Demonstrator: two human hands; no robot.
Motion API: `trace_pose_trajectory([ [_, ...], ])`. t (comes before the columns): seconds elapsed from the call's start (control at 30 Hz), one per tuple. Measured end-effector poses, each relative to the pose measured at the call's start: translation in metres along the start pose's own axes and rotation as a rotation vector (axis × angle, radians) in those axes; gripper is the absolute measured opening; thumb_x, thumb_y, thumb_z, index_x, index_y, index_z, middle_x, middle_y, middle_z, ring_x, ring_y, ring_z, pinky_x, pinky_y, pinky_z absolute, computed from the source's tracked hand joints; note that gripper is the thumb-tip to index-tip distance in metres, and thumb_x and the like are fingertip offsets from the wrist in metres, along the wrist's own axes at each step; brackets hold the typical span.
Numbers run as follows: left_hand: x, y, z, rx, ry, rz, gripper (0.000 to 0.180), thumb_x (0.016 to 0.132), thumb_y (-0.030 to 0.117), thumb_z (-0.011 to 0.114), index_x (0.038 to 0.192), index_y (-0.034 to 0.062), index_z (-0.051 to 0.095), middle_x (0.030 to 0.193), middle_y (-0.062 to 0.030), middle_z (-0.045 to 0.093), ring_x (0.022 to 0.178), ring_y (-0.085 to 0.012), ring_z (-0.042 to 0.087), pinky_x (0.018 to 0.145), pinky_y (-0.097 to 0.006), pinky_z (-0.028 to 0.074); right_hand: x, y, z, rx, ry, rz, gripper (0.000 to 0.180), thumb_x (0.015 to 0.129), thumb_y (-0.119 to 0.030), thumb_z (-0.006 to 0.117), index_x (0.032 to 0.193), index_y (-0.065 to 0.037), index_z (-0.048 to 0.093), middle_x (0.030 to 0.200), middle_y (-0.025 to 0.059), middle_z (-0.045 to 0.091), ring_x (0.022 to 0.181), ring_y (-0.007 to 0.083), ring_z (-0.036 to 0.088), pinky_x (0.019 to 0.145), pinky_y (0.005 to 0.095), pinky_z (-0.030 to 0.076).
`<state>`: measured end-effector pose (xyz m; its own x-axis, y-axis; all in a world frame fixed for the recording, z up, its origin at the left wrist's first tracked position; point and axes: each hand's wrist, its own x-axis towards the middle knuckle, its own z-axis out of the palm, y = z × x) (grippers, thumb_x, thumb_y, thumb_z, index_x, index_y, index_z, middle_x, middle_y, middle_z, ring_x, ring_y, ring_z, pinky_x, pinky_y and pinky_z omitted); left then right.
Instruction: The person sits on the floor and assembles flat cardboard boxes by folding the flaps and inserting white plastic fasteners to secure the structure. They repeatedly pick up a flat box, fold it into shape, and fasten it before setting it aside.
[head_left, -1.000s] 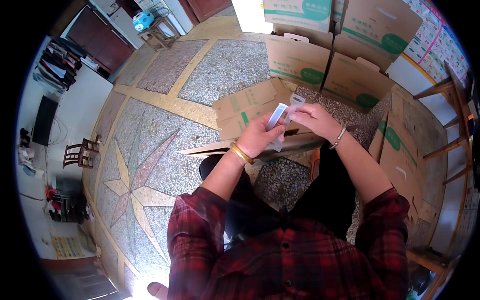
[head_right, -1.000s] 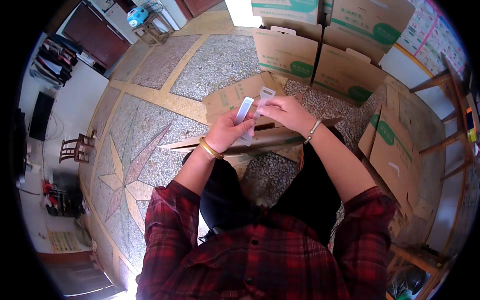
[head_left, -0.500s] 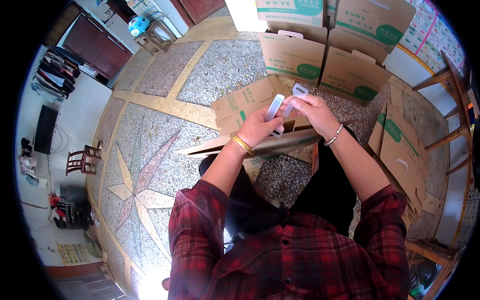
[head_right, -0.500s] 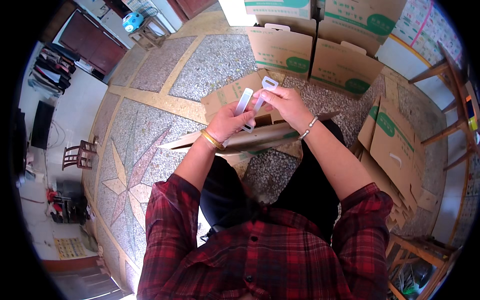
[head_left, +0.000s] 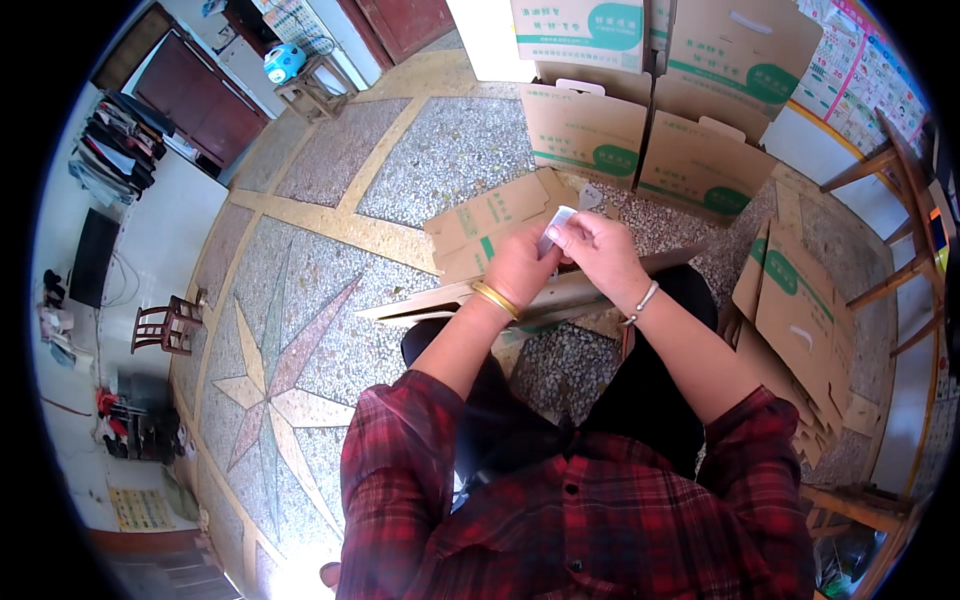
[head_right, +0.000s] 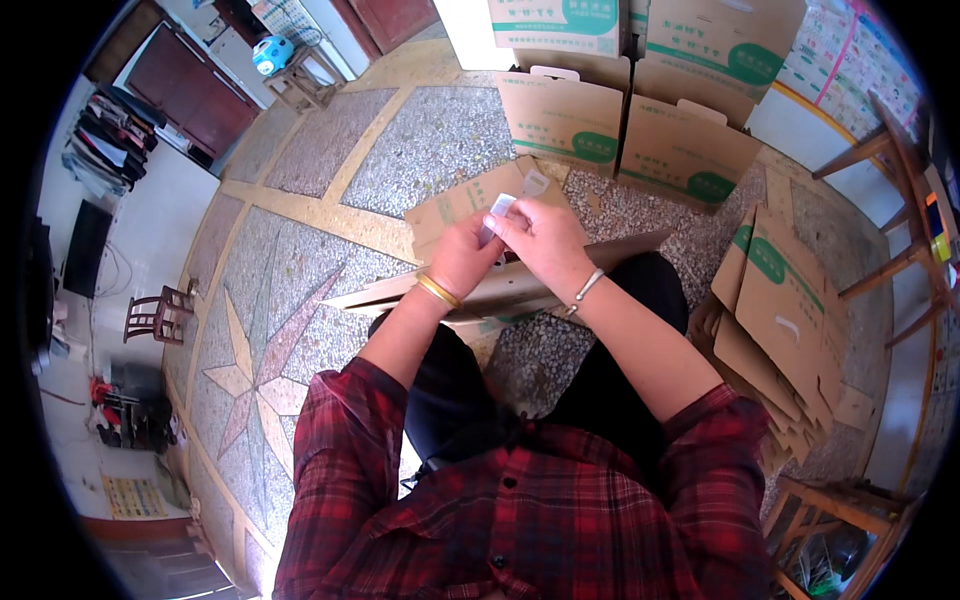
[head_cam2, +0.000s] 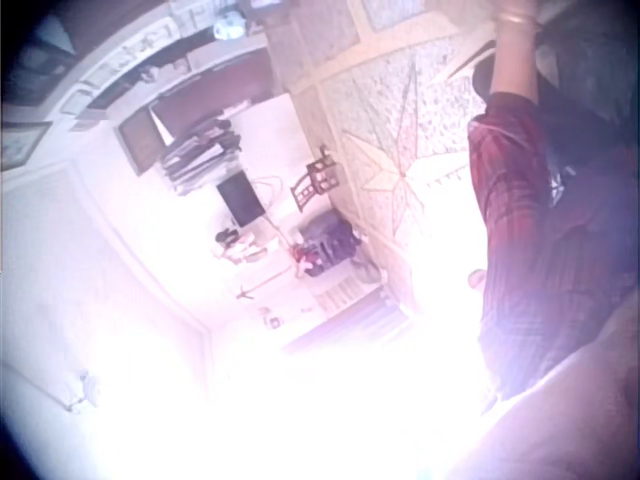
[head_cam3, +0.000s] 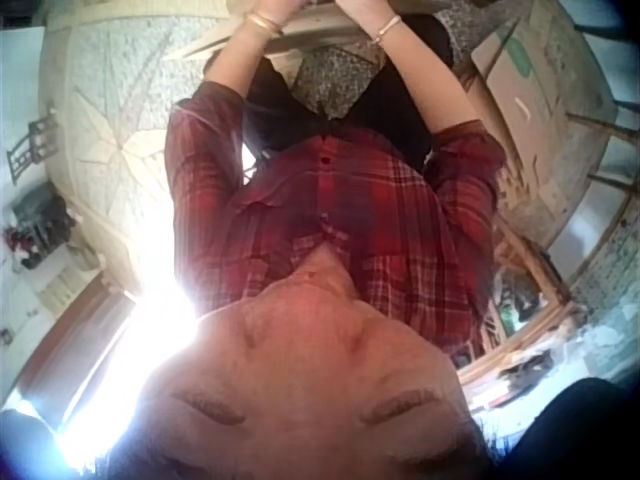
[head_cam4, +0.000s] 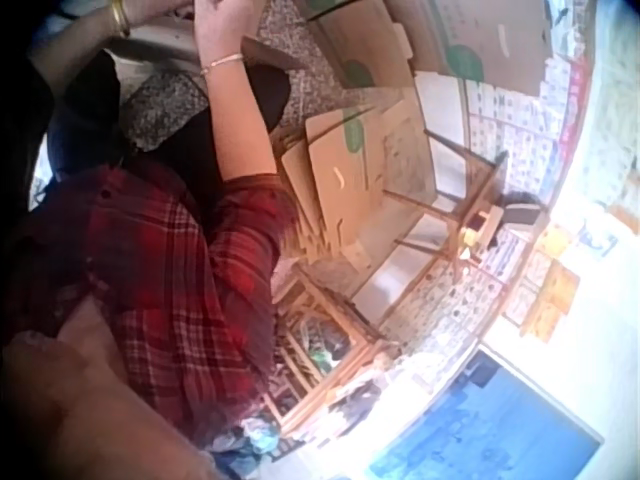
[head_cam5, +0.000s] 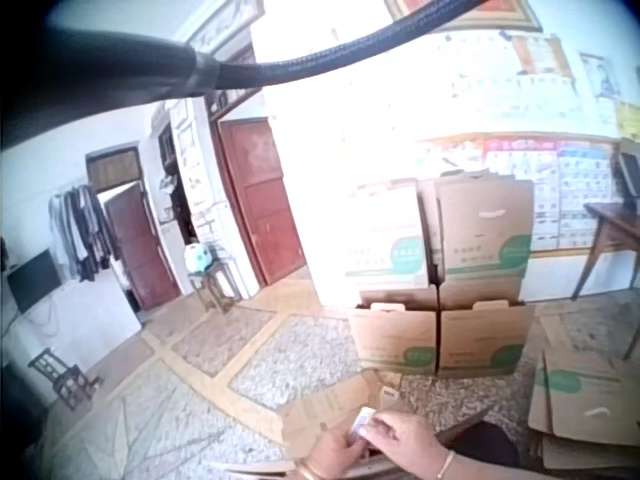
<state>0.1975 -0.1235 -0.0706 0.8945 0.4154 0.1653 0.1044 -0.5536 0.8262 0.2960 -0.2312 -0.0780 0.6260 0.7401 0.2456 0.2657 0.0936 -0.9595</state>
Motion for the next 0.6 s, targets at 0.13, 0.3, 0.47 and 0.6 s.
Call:
trace_pose_trajectory([
  [0.13, -0.002, -0.002, -0.001, 0.185, -0.064, 0.028, 0.021, 0.085, 0.017, 0.051, 0.099, 0.0005, 0.055, 0.079, -0.0052, 0.064, 0.069, -0.0170, 0.061, 0.061, -0.035, 0.048, 0.000, -0.012, 0.008, 0.354, -0.046, 0.209, 0.016, 0.085, -0.017, 0.061, 0.086, -0.001, 0.060, 0.068, -0.0008, 0.055, 0.055, 0.0044, 0.046, 0.051, 0.0192, 0.040],
  [0.3, 0.002, 0.003, -0.011, -0.325, -0.273, -0.026, 0.027, 0.087, 0.027, 0.051, 0.103, 0.0049, 0.053, 0.078, 0.0004, 0.055, 0.059, -0.0088, 0.047, 0.050, -0.022, 0.038, -0.006, -0.004, 0.007, 0.456, -0.002, 0.144, 0.014, 0.085, -0.016, 0.059, 0.086, -0.002, 0.060, 0.071, -0.0006, 0.055, 0.058, 0.0055, 0.047, 0.054, 0.0190, 0.039],
  [0.47, 0.005, 0.002, -0.022, -0.539, -0.446, -0.269, 0.036, 0.090, 0.042, 0.040, 0.094, 0.0090, 0.054, 0.071, 0.0024, 0.050, 0.057, -0.0047, 0.044, 0.046, -0.018, 0.033, -0.011, 0.005, 0.001, 0.634, -0.095, 0.030, 0.016, 0.091, -0.015, 0.050, 0.093, -0.002, 0.056, 0.084, 0.0062, 0.058, 0.070, 0.0130, 0.056, 0.064, 0.0251, 0.046],
  [0.6, 0.006, -0.005, -0.020, -0.603, -0.434, -0.326, 0.036, 0.090, 0.043, 0.040, 0.089, 0.0099, 0.053, 0.068, 0.0026, 0.050, 0.053, -0.0046, 0.044, 0.043, -0.018, 0.033, -0.017, -0.003, -0.003, 0.777, -0.174, 0.041, 0.017, 0.093, -0.016, 0.043, 0.098, -0.002, 0.052, 0.084, 0.0077, 0.057, 0.076, 0.0176, 0.058, 0.072, 0.0314, 0.048],
])
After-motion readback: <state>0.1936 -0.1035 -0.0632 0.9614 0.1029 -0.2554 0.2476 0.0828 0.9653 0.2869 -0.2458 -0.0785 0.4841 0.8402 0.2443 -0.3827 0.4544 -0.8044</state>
